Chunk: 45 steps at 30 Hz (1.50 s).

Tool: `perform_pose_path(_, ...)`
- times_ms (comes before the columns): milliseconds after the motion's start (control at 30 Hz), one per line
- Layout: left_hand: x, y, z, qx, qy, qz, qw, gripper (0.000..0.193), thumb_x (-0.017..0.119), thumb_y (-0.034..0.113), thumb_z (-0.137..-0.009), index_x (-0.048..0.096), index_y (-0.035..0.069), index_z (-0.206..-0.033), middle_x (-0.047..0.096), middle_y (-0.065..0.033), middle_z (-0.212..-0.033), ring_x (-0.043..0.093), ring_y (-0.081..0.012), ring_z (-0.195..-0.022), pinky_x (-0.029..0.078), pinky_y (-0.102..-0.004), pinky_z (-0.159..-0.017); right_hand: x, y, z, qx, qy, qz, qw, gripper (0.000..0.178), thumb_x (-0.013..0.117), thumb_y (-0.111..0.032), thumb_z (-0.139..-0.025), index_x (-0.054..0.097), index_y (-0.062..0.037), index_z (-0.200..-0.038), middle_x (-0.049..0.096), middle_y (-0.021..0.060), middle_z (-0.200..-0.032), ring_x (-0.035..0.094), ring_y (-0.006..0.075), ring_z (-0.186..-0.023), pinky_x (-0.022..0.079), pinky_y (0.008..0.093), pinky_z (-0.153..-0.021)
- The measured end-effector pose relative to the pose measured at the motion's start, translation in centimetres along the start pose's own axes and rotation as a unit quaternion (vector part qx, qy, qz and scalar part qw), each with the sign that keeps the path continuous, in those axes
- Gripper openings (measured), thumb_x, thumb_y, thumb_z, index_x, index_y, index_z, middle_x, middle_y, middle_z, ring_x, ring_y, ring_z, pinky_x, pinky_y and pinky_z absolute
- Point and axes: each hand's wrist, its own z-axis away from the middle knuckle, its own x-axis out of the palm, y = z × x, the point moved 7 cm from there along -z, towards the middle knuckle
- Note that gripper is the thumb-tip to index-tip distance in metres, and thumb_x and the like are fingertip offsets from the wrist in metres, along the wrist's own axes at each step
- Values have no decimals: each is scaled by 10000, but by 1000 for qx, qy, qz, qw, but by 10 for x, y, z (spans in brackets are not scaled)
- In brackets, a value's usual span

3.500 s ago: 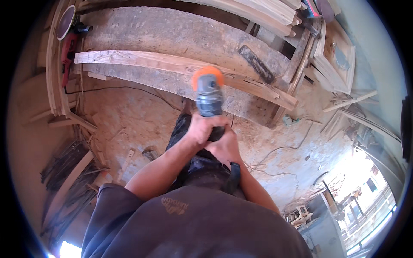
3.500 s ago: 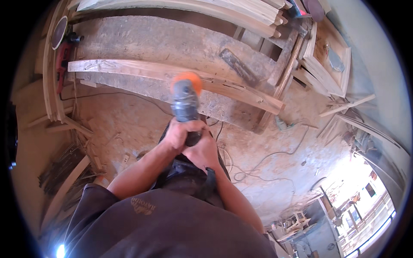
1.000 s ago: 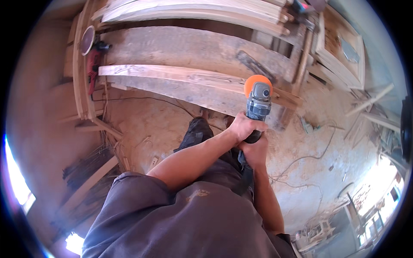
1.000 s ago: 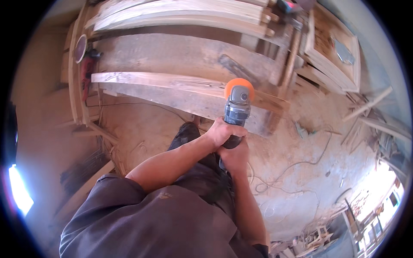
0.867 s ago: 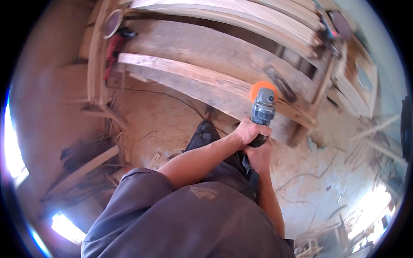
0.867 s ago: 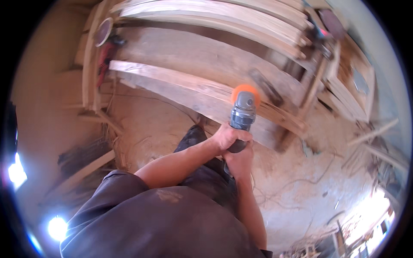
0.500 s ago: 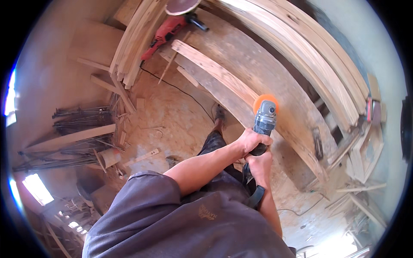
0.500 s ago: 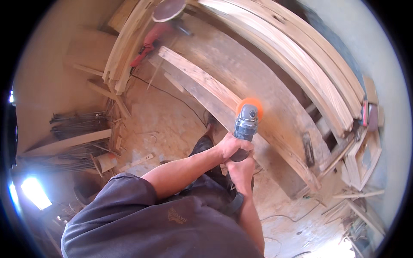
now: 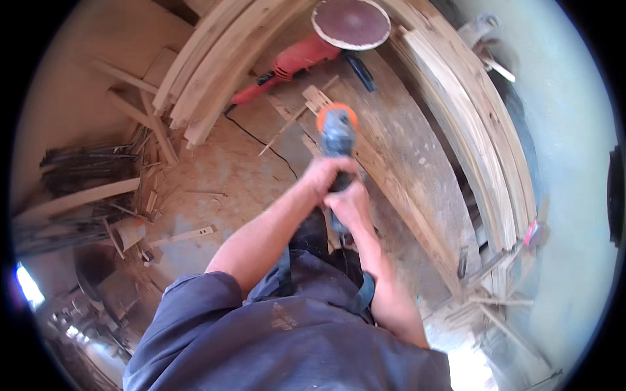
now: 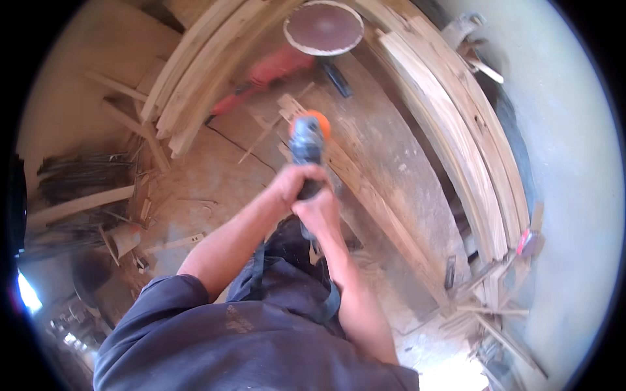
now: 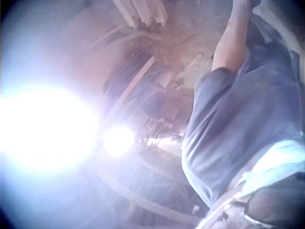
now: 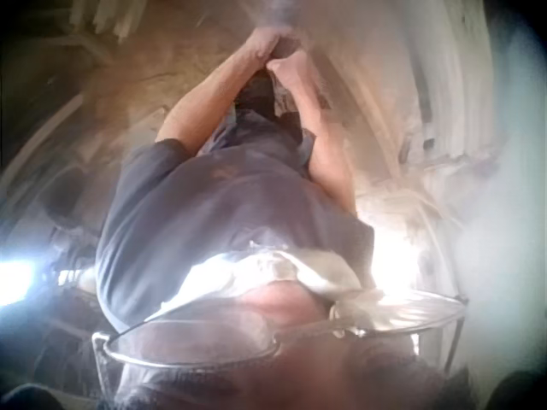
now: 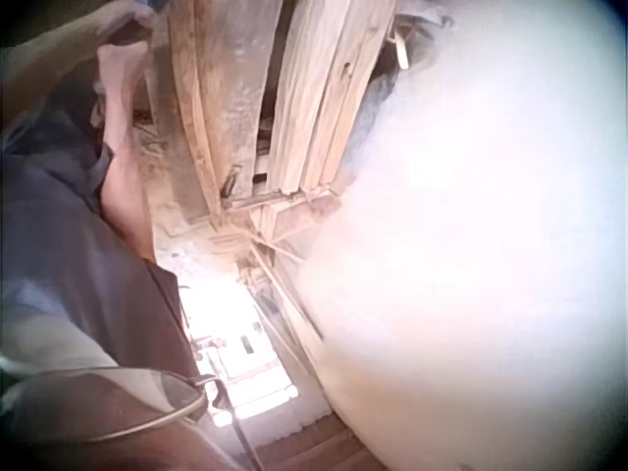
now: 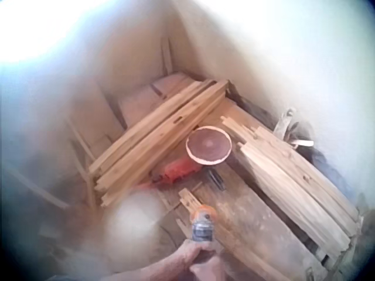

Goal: The person applies glue to a thin wooden strip and attaches it to a larger curved wooden piece on a workbench. They use a hammer to secure the strip and then smooth the surface using an angle grinder and a sander.

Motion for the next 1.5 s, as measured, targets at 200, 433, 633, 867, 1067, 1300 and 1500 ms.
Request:
perform_pose_path(200, -15, 60, 3, 6, -49, 82, 995, 136, 718, 133, -848, 671, 29, -922, 724, -106, -871, 709, -230, -768, 591, -390, -759, 38, -27, -37, 44, -37, 69, 996, 650, 809, -191, -634, 640, 57, -1211, 760, 243, -978, 760, 357, -938, 590, 406, -832)
perform_pose_path(433, 15, -29, 15, -59, -65, -34, 996, 294, 740, 124, -789, 697, -74, -1003, 733, -163, -922, 722, -263, -810, 600, -397, -786, -19, 16, 39, 133, 5, 12, 991, 730, 795, -160, -704, 568, 14, -1375, 729, 295, -1152, 712, 402, -1137, 565, 429, -960)
perform_pose_path(633, 87, -111, 51, -110, -191, -186, 958, 358, 818, 215, -835, 718, -34, -1072, 744, -143, -994, 714, -236, -892, 570, -359, -847, -79, 88, 124, 177, 116, -74, 975, 730, 802, -169, -686, 561, 24, -1347, 736, 278, -1084, 723, 412, -1077, 559, 438, -948)
perform_pose_path(867, 145, -167, 53, 23, -261, -560, 786, 623, 839, 244, -876, 581, -45, -1365, 689, -164, -1260, 616, -316, -1234, 458, -470, -1082, -157, 207, 243, 221, 362, -153, 893, 599, 810, -173, -639, 635, 22, -1178, 731, 197, -973, 728, 328, -903, 575, 424, -832)
perform_pose_path(1067, 257, -188, 81, 513, -264, -706, 411, 691, 861, 116, -703, 588, 66, -1336, 598, -159, -1298, 519, -413, -1281, 449, -519, -1075, -212, 298, 372, 233, 514, -317, 763, 371, 782, -120, -643, 654, 18, -963, 680, 88, -785, 660, 209, -659, 553, 354, -654)
perform_pose_path(1300, 264, -244, 18, 390, -239, -839, 294, 637, 710, 58, -788, 538, 62, -1401, 608, -171, -1312, 581, -385, -1224, 466, -557, -1050, -222, 382, 490, 258, 566, -489, 612, 225, 698, -71, -721, 632, 43, -903, 671, 140, -738, 661, 259, -591, 566, 375, -599)
perform_pose_path(1500, 231, -244, 66, 544, -216, -784, 207, 693, 745, 120, -776, 529, 35, -1429, 543, -183, -1492, 486, -409, -1389, 386, -557, -1150, -211, 432, 531, 263, 558, -590, 521, 185, 649, -103, -768, 626, 34, -889, 658, 165, -747, 667, 304, -644, 580, 418, -634)
